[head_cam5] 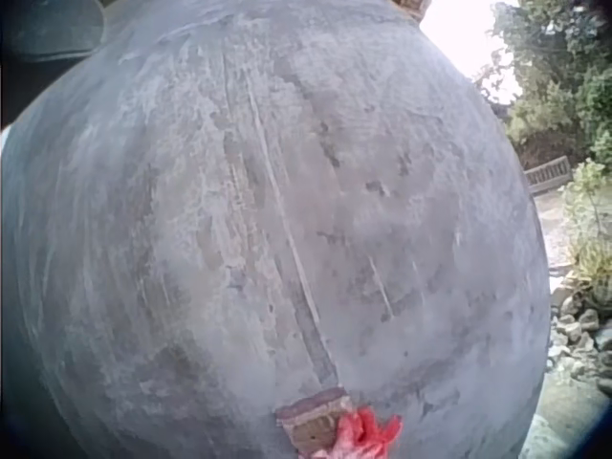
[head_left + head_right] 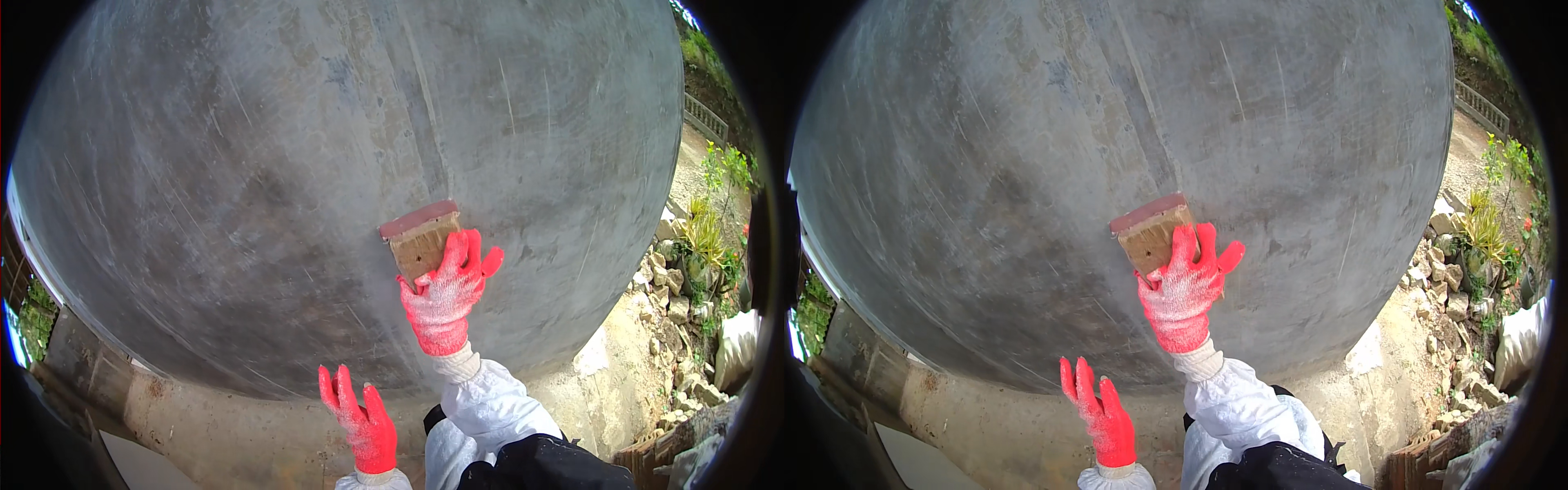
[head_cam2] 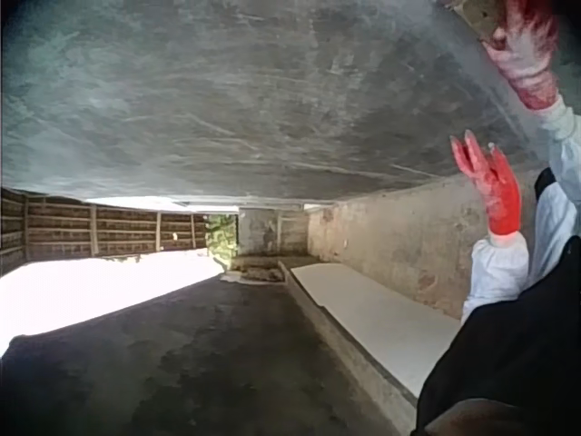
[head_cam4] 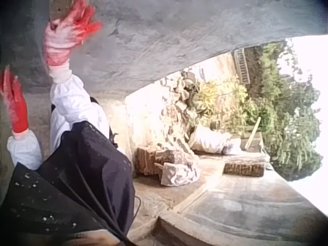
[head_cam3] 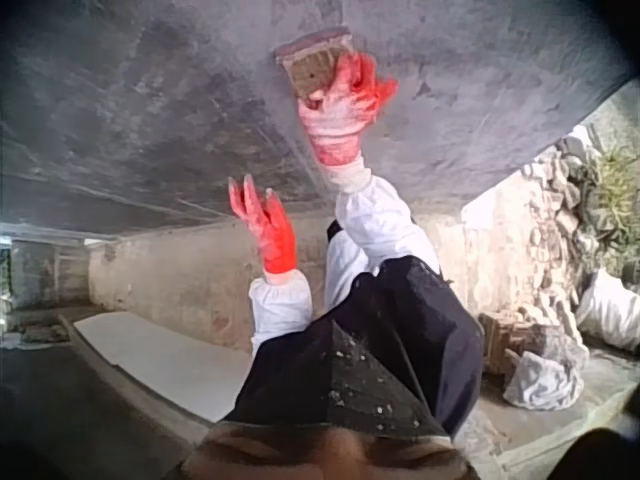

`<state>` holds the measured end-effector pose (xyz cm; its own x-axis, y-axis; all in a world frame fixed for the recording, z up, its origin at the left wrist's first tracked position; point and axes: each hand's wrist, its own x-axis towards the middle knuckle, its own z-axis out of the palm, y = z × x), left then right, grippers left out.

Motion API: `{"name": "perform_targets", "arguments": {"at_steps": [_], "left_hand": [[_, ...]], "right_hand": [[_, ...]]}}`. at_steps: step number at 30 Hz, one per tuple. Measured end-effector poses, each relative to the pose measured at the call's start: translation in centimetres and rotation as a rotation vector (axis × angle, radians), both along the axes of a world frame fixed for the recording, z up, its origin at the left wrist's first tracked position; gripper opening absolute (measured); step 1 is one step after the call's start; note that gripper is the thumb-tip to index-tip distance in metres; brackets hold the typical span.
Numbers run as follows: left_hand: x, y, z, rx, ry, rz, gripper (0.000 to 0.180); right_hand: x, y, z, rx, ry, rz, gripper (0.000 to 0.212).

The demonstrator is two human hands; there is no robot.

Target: The person is sanding a curved concrete surface using a sanding block by hand.

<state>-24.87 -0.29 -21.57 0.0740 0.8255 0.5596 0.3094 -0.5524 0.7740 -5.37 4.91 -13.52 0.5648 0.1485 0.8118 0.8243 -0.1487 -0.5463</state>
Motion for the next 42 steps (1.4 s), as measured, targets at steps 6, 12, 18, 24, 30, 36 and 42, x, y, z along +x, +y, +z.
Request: {"name": "perform_targets", "arguments": {"at_steps": [6, 12, 18, 24, 30, 36, 42], "left_hand": [[2.2, -0.3, 1.1, 0.084, 0.0, -0.075, 0.054], [2.8, -1.0, -0.6, 0.02, 0.079, -0.134, 0.049], [3.8, -0.9, 0.6, 0.049, 0.048, -0.146, 0.049], [4.7, -1.3, 0.7, 0.095, 0.062, -0.169, 0.054], [5.4, -1.6, 0.3, 0.06, 0.08, -0.183, 0.053], [7.2, -2.2, 1.6, 0.095, 0.016, -0.233, 0.052], [7.2, -2.7, -0.3, 0.095, 0.085, -0.26, 0.052]], "right_hand": [[1.7, -1.3, -12.3, -0.087, -0.057, -0.073, 0.089], [2.4, -3.3, -11.9, -0.193, -0.02, 0.053, 0.078], [2.5, -2.1, 0.4, -0.002, -0.061, 0.049, 0.087], [5.3, -4.4, -18.2, -0.118, -0.075, -0.055, 0.087], [4.9, -3.9, -2.2, 0.061, -0.02, -0.01, 0.071], [6.4, -4.9, -5.5, 0.013, -0.071, -0.089, 0.093], [7.8, -5.8, -15.1, -0.138, -0.001, -0.023, 0.096]]}}
